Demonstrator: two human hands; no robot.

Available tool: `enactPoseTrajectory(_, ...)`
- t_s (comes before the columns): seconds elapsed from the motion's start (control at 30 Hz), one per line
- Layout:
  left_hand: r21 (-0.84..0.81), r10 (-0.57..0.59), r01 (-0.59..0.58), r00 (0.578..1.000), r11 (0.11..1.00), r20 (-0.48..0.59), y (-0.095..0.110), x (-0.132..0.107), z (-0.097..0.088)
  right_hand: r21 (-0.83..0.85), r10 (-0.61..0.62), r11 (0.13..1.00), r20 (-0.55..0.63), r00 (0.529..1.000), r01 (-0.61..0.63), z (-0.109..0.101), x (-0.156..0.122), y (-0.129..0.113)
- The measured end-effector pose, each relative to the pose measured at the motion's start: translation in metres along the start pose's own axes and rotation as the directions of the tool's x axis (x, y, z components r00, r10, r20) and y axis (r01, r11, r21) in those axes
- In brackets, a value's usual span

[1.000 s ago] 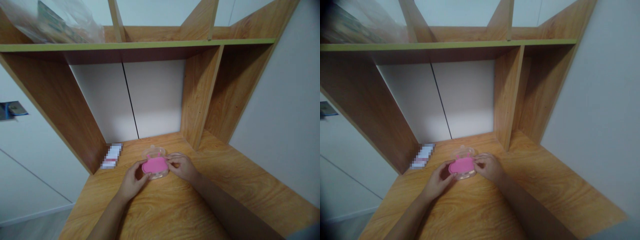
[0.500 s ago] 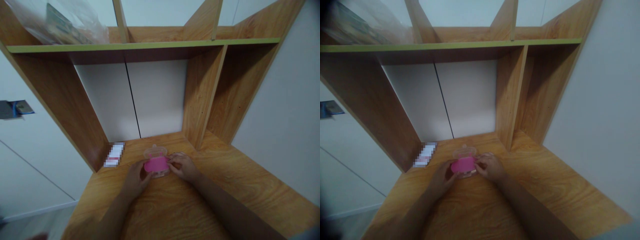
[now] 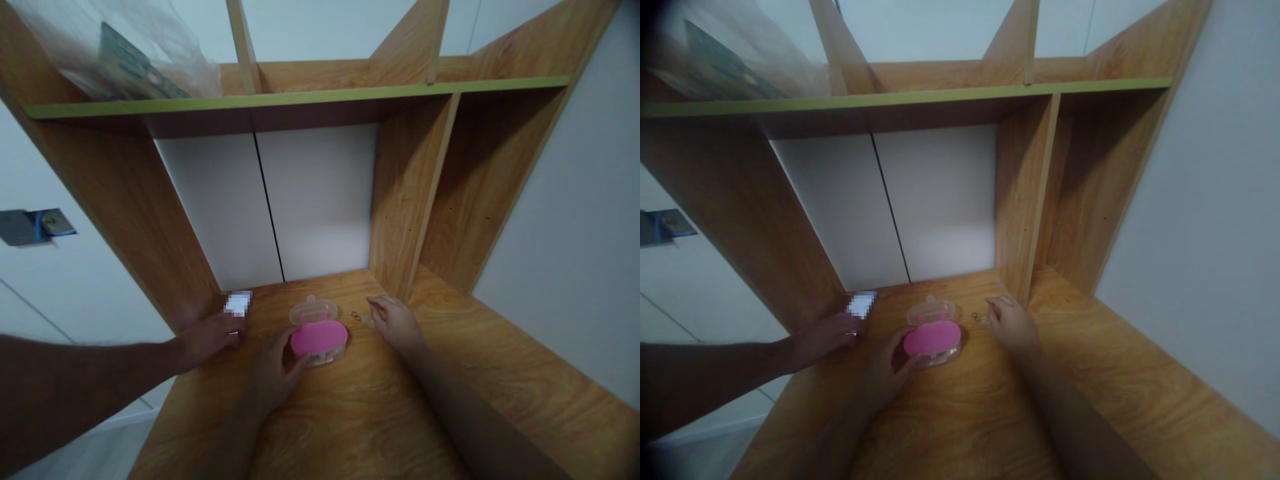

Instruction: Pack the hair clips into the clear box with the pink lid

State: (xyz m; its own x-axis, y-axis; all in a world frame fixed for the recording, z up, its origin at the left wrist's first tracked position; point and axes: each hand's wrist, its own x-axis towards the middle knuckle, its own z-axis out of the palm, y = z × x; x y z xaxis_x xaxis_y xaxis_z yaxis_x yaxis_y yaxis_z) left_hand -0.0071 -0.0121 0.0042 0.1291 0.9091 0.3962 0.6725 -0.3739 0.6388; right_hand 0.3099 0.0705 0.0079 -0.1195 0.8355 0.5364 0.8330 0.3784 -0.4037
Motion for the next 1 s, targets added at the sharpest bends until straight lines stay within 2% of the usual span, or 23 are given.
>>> enactPoseTrajectory(0.13,-0.005,-0.008,0.008,1.000,1.000,0.000,-0.001,-0.001,0.000,-0.006,0.113,0.994,0.126,0.986,-0.113,0.003,0.003,0.019)
enactPoseTrajectory(0.33,-0.016,-0.015,0.015,1.000,1.000,0.013,-0.003,-0.002,0.000,-0.062,0.057,0.997,0.201,0.978,-0.045,0.008,0.002,0.010)
enactPoseTrajectory(0.5,-0.027,-0.030,0.031,0.999,0.999,0.032,-0.002,-0.001,0.000,-0.141,-0.002,0.989,0.224,0.975,0.034,0.017,0.003,0.000)
enactPoseTrajectory(0.87,-0.062,-0.009,0.011,1.000,0.998,0.022,0.002,0.000,-0.002,-0.075,0.001,0.997,0.227,0.974,0.017,0.022,0.005,0.001)
enactPoseTrajectory(1.0,-0.063,-0.037,0.039,0.999,0.997,0.032,0.004,0.001,-0.004,-0.072,-0.003,0.997,0.218,0.976,0.019,0.024,0.006,0.002)
